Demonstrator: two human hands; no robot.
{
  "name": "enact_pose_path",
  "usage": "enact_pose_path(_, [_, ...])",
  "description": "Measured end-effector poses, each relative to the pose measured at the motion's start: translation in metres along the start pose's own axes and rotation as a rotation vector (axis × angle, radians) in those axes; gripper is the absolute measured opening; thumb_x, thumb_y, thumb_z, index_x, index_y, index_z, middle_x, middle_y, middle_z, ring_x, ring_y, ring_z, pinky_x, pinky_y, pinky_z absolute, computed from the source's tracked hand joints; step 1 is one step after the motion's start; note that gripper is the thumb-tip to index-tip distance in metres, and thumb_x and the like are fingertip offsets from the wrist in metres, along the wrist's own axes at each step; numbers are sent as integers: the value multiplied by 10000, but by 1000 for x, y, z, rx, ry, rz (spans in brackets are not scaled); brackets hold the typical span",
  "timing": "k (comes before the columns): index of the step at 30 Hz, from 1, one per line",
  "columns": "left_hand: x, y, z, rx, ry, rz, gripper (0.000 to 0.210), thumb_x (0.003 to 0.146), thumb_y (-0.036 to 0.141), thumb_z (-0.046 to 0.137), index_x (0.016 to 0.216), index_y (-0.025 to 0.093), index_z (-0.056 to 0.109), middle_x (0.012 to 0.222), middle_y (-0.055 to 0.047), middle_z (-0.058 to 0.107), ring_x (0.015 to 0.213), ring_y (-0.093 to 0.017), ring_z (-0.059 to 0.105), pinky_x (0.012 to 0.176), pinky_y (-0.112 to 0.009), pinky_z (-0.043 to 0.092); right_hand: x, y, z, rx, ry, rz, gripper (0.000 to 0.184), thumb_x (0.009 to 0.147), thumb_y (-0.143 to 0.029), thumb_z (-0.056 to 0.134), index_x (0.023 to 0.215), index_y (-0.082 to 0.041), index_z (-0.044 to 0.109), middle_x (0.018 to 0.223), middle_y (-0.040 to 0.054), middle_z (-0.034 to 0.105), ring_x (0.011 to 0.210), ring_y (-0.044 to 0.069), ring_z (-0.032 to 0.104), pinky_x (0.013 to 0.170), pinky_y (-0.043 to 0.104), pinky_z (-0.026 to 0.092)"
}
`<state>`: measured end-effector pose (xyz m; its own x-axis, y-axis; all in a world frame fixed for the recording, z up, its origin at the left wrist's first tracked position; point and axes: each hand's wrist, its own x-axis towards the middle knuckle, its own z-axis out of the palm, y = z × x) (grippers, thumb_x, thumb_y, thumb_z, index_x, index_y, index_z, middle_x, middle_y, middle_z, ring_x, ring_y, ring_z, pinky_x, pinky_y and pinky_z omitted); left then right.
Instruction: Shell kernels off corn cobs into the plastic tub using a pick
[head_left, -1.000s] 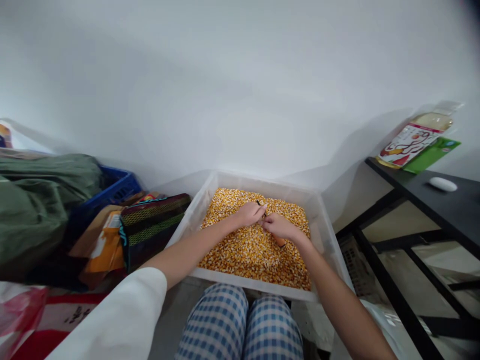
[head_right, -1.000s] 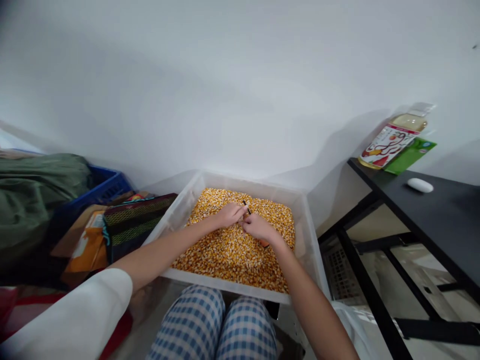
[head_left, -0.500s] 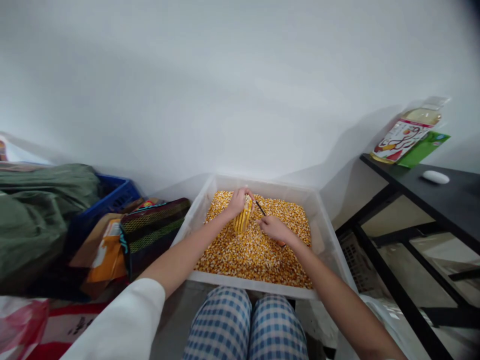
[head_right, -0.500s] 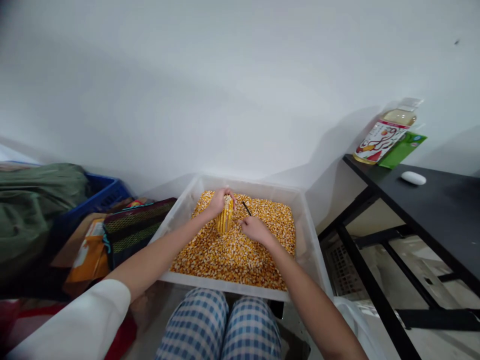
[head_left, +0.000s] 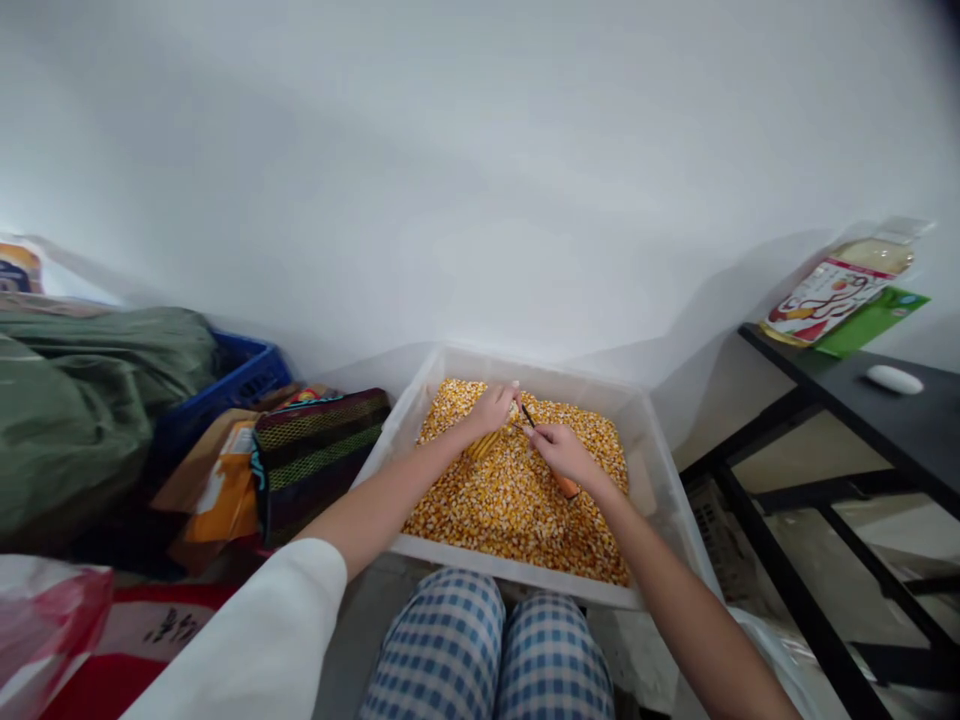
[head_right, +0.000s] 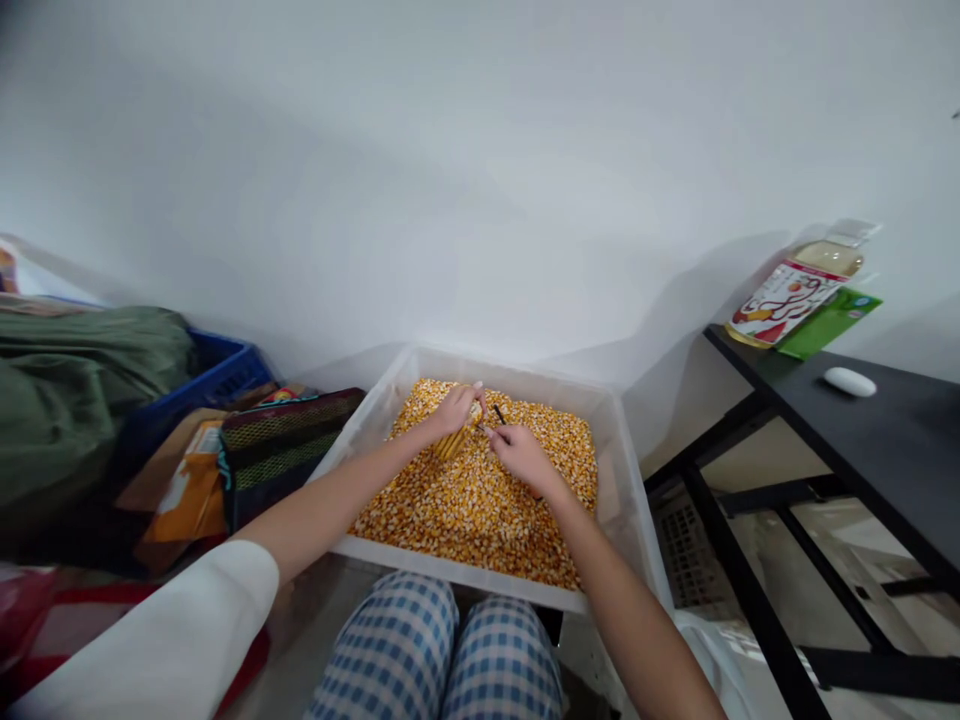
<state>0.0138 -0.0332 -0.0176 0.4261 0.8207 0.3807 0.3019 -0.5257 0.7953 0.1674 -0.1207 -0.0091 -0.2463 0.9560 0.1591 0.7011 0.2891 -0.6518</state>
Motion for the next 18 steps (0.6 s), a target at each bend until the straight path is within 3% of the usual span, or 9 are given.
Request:
enact_pose_path(8, [-5, 7, 3, 142, -122, 84, 534, 928, 376, 220, 692, 149, 642, 696, -71, 648, 688, -157, 572, 694, -263, 389, 0, 2, 6, 11, -60, 21, 366, 863, -318, 421, 595, -144, 600, 476, -21, 493, 478, 104, 415, 507, 215, 275])
enact_pose_path(13, [-7, 14, 3, 347, -151, 120, 560, 931, 377, 211, 664, 148, 647, 650, -83, 632, 615, -166, 545, 618, -272, 353, 1, 5, 7, 26, -53, 38, 362, 859, -311, 420, 611, -137, 618, 482, -21, 491, 475, 101, 399, 503, 216, 273])
enact_pose_path(18, [-10, 20, 6, 482, -197, 124, 572, 927, 369, 222, 593, 143, 627, 586, -95, 605, 569, -167, 527, 605, -278, 337, 2, 12, 12, -56, -124, 78, 322, 838, -244, 426, 615, -126, 626, 485, -15, 502, 476, 99, 401, 490, 212, 264])
